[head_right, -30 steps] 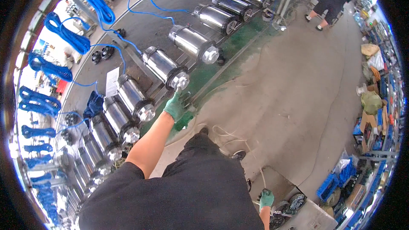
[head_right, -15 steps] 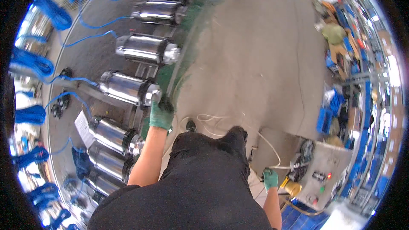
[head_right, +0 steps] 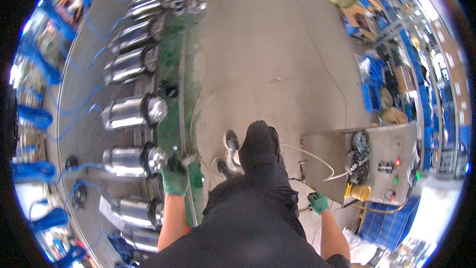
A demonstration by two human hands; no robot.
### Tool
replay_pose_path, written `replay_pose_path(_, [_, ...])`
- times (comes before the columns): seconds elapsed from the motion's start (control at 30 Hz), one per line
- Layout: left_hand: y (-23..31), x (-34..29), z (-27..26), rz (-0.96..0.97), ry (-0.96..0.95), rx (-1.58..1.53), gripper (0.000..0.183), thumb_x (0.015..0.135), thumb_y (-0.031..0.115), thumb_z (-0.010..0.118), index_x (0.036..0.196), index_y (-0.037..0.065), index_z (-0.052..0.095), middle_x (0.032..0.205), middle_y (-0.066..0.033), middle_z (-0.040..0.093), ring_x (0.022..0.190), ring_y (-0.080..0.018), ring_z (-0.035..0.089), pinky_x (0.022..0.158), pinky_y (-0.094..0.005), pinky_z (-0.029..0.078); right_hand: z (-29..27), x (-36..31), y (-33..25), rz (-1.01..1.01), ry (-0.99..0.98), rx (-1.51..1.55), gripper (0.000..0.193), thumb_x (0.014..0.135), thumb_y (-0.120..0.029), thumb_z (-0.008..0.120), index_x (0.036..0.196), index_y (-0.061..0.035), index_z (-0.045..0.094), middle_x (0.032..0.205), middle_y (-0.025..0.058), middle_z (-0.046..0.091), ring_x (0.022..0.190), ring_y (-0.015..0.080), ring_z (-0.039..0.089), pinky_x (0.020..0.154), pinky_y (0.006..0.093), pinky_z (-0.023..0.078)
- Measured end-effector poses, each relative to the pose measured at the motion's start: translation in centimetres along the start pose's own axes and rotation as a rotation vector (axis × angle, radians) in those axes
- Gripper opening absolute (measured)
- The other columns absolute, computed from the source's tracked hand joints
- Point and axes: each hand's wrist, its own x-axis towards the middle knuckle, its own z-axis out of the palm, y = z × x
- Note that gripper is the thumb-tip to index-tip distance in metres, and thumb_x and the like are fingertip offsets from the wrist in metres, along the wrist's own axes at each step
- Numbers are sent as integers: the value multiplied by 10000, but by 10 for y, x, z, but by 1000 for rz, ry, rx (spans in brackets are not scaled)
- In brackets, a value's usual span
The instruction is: The person assembles metal components onto large cylindrical pump housings, using an air-powered screwdriver to secure screws into the end plates and handling individual small metal parts by hand.
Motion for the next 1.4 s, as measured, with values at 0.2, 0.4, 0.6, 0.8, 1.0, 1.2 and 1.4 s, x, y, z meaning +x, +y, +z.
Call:
replay_pose_path(0.2, [-24, 13, -25, -335, 140, 401, 347, 1049, 385, 519, 1288, 149, 606, 1254, -54, 649, 1109, -253, 610, 925, -384, 509, -7, 45, -63, -50, 62, -37, 294, 930, -261, 703, 1081, -9, 705, 818, 101, 714, 611, 174, 670, 537, 342, 555])
replay_pose_path(0.4, [-50, 110, 35, -217, 141, 642, 383, 1035, 326, 539, 1341, 99, 573, 1260, -75, 625, 1032, -254, 593, 841, -386, 500, -26, 161, -145, -5, 42, 287, 283, 975, -260, 638, 1160, -54, 695, 950, 102, 727, 784, 213, 707, 688, 387, 576])
replay_pose_path(0.6, [-100, 295, 182, -460, 111, 888, 335, 999, 397, 559, 1239, 169, 613, 1194, -57, 651, 952, -272, 590, 849, -454, 472, -113, 282, -242, -201, 186, 185, 368, 961, -299, 656, 1273, -105, 662, 995, 39, 716, 729, 126, 633, 631, 307, 546])
replay_pose_path(0.8, [-231, 465, 420, -415, -182, 1154, 378, 943, 375, 673, 1250, 171, 588, 1146, -69, 672, 870, -238, 613, 738, -391, 500, -260, 283, -302, -106, 457, 548, 350, 967, -274, 648, 1242, -57, 670, 980, 117, 737, 747, 187, 667, 726, 348, 565])
replay_pose_path(1.0, [-431, 539, 622, -513, -484, 1426, 436, 974, 373, 639, 1327, 131, 557, 1176, -78, 663, 945, -244, 614, 808, -398, 506, -320, 257, -318, 29, 730, 931, 296, 982, -250, 636, 1201, -54, 669, 876, 46, 708, 665, 131, 615, 607, 306, 540])
replay_pose_path(1.2, [-714, 564, 753, -781, -1098, 1572, 311, 1008, 327, 607, 1223, 101, 617, 1112, -67, 696, 910, -213, 635, 784, -374, 509, -224, 303, -294, 389, 741, 1595, 313, 967, -198, 624, 1234, -35, 638, 942, 70, 679, 705, 178, 638, 637, 343, 584])
replay_pose_path(1.4, [-957, 328, 838, -934, -1993, 1478, 386, 1023, 255, 614, 1366, 84, 564, 1268, -64, 648, 999, -159, 643, 808, -316, 532, -129, 349, -261, 829, 1244, 2285, 415, 993, -255, 573, 1355, -57, 532, 1118, 135, 595, 833, 283, 656, 692, 466, 632])
